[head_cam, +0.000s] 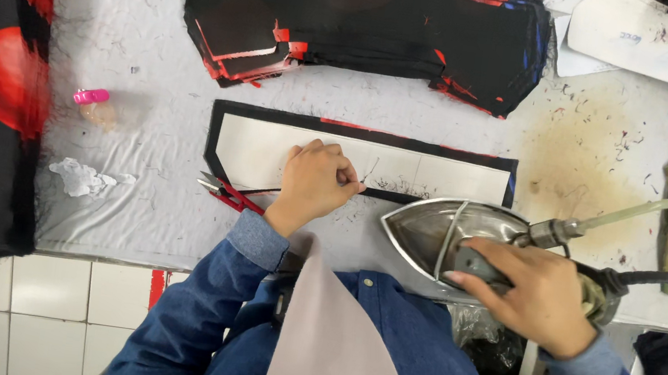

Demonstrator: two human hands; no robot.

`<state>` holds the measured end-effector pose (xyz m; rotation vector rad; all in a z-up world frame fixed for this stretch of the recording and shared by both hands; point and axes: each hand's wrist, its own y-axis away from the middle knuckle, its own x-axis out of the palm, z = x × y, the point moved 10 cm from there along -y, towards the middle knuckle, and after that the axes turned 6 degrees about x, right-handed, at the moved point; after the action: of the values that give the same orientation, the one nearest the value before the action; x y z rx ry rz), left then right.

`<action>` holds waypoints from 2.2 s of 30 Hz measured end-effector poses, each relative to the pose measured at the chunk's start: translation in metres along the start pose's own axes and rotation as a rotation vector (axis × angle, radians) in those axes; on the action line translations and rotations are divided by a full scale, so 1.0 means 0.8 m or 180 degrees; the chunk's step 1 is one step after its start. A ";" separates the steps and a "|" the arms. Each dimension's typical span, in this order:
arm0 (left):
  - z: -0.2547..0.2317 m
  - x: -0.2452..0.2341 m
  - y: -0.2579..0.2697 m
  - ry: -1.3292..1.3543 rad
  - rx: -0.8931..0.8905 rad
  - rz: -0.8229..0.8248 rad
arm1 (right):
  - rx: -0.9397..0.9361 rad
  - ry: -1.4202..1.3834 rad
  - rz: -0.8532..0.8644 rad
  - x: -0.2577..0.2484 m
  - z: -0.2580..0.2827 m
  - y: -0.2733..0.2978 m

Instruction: The person places a white paper pattern onto a piece of black fabric with red designs, aligns it, and uses a steam iron to press the pattern onto the fabric. They repeat this process with additional fabric pieces, using a red tool to trim or adjust the pattern edges before ironing.

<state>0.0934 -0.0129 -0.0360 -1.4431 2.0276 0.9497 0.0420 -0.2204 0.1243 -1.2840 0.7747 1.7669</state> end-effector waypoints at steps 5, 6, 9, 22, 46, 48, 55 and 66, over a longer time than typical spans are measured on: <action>-0.009 -0.008 0.007 -0.0029 0.0251 0.0226 | 0.0084 0.0082 0.0072 0.018 0.056 -0.032; -0.011 -0.008 0.009 -0.0052 0.0404 0.0234 | 0.0017 0.0154 -0.0065 0.016 0.067 -0.038; -0.012 -0.054 0.040 0.0122 0.0544 -0.0255 | -0.0040 0.0422 -0.0109 0.019 0.080 -0.050; 0.029 -0.060 0.042 -0.0136 0.0043 -0.0020 | 0.0335 0.1159 0.0767 0.046 0.043 -0.048; 0.031 -0.086 0.067 0.0147 0.0292 -0.0096 | -0.0481 0.0855 -0.0225 0.033 0.120 -0.080; 0.039 -0.089 0.084 -0.0356 0.0365 -0.0230 | -0.0473 0.0949 -0.0190 0.037 0.122 -0.082; 0.060 -0.086 0.071 -0.0093 0.0462 -0.0604 | -0.0239 0.1070 0.0110 0.042 0.112 -0.082; 0.064 -0.089 0.059 -0.0024 0.0607 -0.0755 | 0.0152 0.1043 0.0283 0.039 0.082 -0.082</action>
<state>0.0722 0.0799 -0.0057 -1.5288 1.8351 0.6445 0.0633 -0.1256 0.1128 -1.5492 1.0643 1.6144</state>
